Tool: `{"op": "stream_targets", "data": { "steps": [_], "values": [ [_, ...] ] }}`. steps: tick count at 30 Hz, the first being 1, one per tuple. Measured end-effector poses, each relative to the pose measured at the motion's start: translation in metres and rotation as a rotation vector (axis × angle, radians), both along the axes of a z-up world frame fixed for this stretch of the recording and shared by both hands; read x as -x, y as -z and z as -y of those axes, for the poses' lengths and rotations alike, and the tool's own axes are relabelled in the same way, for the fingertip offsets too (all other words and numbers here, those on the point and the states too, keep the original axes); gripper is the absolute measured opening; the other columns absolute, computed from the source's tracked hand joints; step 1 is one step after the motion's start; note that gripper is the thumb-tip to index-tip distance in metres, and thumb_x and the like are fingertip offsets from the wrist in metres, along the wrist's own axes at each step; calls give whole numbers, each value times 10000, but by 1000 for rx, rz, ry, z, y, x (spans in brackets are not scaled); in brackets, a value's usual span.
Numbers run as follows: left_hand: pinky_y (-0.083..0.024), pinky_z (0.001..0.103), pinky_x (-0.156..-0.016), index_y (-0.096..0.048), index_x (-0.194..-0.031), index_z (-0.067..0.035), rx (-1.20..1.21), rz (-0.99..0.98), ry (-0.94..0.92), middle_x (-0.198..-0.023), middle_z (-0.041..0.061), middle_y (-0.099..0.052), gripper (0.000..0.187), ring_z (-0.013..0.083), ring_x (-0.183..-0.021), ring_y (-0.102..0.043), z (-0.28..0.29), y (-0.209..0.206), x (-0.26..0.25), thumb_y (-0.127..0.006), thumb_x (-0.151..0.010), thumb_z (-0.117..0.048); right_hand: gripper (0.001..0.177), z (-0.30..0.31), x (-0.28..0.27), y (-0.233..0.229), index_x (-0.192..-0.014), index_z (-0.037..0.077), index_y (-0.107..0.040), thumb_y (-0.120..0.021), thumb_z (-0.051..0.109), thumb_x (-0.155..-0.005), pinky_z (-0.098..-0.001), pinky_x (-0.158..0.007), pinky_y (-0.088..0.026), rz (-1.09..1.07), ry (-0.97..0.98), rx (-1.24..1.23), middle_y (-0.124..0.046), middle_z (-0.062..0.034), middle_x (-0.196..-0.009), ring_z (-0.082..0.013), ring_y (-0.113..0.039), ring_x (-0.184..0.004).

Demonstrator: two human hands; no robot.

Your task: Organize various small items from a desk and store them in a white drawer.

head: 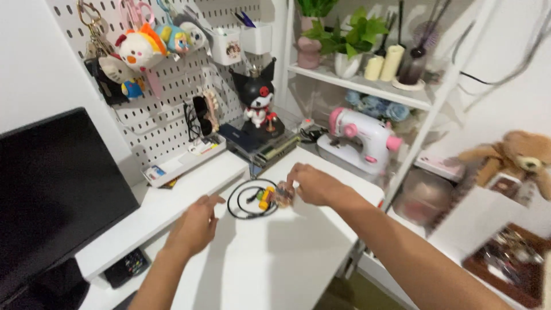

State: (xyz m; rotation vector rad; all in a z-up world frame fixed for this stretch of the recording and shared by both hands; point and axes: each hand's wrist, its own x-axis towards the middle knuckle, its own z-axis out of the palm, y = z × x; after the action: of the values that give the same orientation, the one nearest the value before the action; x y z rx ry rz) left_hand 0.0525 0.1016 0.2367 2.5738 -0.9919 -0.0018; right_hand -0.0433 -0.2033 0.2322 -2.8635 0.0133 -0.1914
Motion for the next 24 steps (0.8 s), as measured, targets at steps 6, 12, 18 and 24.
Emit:
{"op": "stream_targets", "data": {
  "steps": [6, 12, 18, 24],
  "values": [
    [-555, 426, -917, -616, -1293, -173, 62, -171, -116, -1114, 92, -664, 434, 287, -984, -683, 49, 29, -33, -628, -891, -10, 226, 35, -48, 0, -1044, 145, -739, -623, 55, -872, -397, -1062, -477, -157, -1, -105, -618, -65, -1291, -273, -590, -1240],
    [-561, 416, -881, -624, -1290, -153, 89, -251, -194, -1005, 100, -653, 418, 280, -923, -674, 101, 66, -52, -598, -905, 8, 357, 105, -100, 79, -1105, 144, -723, -563, -1, -820, -402, -1029, -509, -202, -69, -213, -618, -110, -1270, -302, -604, -1203],
    [-568, 404, -874, -618, -1317, -153, 76, -358, -273, -1023, 100, -644, 467, 278, -921, -688, 138, 107, -57, -567, -897, 45, 350, 151, -128, 156, -1199, 143, -660, -641, 75, -856, -435, -1060, -453, -259, -141, -180, -605, -141, -1250, -320, -551, -1235],
    [-567, 399, -930, -623, -1323, -144, 17, -390, -305, -1142, 92, -712, 501, 278, -1039, -692, 154, 136, -65, -517, -888, 80, 415, 171, -158, 209, -1282, 113, -581, -688, 133, -881, -433, -1049, -474, -193, -174, -308, -601, -140, -1289, -320, -570, -1249]
  ]
}}
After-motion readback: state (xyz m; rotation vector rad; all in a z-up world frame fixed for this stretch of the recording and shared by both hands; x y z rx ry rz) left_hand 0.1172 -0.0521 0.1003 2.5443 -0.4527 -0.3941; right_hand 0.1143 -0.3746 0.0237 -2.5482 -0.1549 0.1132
